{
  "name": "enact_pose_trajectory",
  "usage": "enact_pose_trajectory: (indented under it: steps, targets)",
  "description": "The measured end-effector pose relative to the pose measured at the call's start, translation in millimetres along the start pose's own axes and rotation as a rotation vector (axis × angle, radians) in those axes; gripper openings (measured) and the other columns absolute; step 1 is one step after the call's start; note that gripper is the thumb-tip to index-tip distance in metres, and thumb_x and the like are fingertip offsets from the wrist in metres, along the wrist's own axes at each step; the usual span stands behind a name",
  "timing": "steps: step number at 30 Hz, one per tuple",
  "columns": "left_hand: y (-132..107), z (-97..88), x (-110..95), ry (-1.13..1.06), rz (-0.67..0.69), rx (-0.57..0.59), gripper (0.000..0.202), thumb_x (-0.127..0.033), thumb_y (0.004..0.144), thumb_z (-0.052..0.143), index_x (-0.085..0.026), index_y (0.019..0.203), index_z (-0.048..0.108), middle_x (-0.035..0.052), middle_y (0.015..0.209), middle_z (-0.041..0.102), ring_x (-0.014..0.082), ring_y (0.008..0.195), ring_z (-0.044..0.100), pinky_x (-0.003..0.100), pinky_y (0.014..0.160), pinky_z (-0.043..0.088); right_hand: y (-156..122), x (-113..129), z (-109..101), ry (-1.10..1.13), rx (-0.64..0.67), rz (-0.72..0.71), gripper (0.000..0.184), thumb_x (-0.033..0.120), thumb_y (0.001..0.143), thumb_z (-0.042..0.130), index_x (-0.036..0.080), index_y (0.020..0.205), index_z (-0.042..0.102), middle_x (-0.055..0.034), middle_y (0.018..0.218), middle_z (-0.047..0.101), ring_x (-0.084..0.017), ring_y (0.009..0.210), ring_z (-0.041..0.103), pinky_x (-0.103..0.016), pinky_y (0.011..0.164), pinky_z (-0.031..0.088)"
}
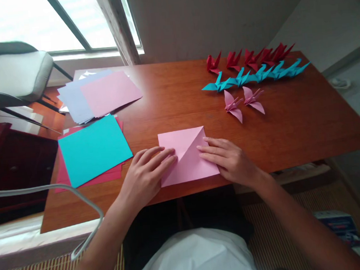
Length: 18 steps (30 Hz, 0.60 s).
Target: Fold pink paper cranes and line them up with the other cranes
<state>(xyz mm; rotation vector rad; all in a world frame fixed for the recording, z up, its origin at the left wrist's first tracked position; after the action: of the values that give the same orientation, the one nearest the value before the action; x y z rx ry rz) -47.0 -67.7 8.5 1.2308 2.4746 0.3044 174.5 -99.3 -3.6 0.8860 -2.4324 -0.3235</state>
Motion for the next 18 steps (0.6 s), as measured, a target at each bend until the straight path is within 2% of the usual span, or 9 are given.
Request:
enact_pose_trajectory:
  steps: [3,5,10,12,15,16,18]
  targets:
    - [5,4.8,-1,-0.033,0.025,0.065,0.05,-0.007,0.093,0.048,-0.029,0.134,0.067,0.002,0.137,0.071,0.024,0.125,0.067,0.045,0.106,0.046,4,-7,2,-0.003,0.038,-0.006,0.048,0.005,0.093,0.049,0.024,0.132,0.069,-0.0066,0.142,0.067,-0.026,0.145,0.05,-0.053,0.113,0.047]
    - [5,6.3,1,-0.054,0.013,0.088,0.05,-0.009,0.094,0.048,-0.03,0.135,0.066,0.0013,0.138,0.07,0.0237,0.128,0.066,0.047,0.111,0.043,3,-13,2,0.014,0.054,0.001,0.043,0.008,0.095,0.05,0.025,0.129,0.07,-0.0063,0.138,0.069,-0.026,0.142,0.054,-0.052,0.112,0.048]
    - [2,5.1,9,-0.138,-0.068,0.094,0.037,-0.021,0.099,0.051,-0.028,0.13,0.069,0.0026,0.136,0.072,0.0257,0.131,0.064,0.05,0.111,0.044,2,-21,-7,0.143,-0.013,0.083,0.026,0.022,0.101,0.053,0.025,0.117,0.074,-0.0063,0.125,0.077,-0.024,0.129,0.065,-0.049,0.108,0.051]
    - [3,3.3,13,-0.207,-0.139,0.067,0.03,-0.022,0.1,0.051,-0.028,0.121,0.072,0.0024,0.129,0.076,0.0244,0.127,0.067,0.048,0.111,0.045,4,-23,-10,0.193,-0.069,0.162,0.023,0.024,0.102,0.053,0.026,0.11,0.075,-0.0057,0.116,0.079,-0.023,0.12,0.07,-0.045,0.104,0.054]
    - [8,0.6,18,-0.292,-0.257,-0.012,0.023,-0.025,0.1,0.053,-0.025,0.107,0.075,0.0036,0.116,0.08,0.0231,0.117,0.072,0.045,0.108,0.049,7,-30,-12,0.166,-0.159,0.322,0.018,0.03,0.101,0.056,0.024,0.099,0.073,-0.0065,0.101,0.079,-0.023,0.098,0.075,-0.039,0.089,0.059]
    - [9,-0.2,19,-0.287,-0.298,-0.043,0.022,-0.027,0.1,0.054,-0.024,0.109,0.074,0.0049,0.113,0.08,0.0232,0.113,0.073,0.044,0.104,0.051,7,-32,-11,0.144,-0.186,0.377,0.017,0.032,0.1,0.057,0.024,0.1,0.073,-0.0062,0.096,0.078,-0.022,0.091,0.074,-0.037,0.085,0.059]
    - [13,-3.0,19,-0.207,-0.377,-0.104,0.03,-0.029,0.099,0.055,-0.022,0.126,0.067,0.0087,0.117,0.078,0.0248,0.111,0.073,0.042,0.099,0.055,9,-36,-9,0.133,-0.223,0.471,0.022,0.033,0.098,0.059,0.024,0.114,0.07,-0.0037,0.088,0.075,-0.021,0.086,0.073,-0.036,0.083,0.059]
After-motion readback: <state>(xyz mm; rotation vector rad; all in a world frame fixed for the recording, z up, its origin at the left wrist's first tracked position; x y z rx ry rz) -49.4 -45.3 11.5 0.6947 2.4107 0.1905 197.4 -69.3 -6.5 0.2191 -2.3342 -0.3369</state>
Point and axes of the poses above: each hand's wrist, its own y-axis towards the middle knuckle, its own z-axis out of the palm, x = y × z, the point moved 7 cm from there along y, towards the middle knuckle
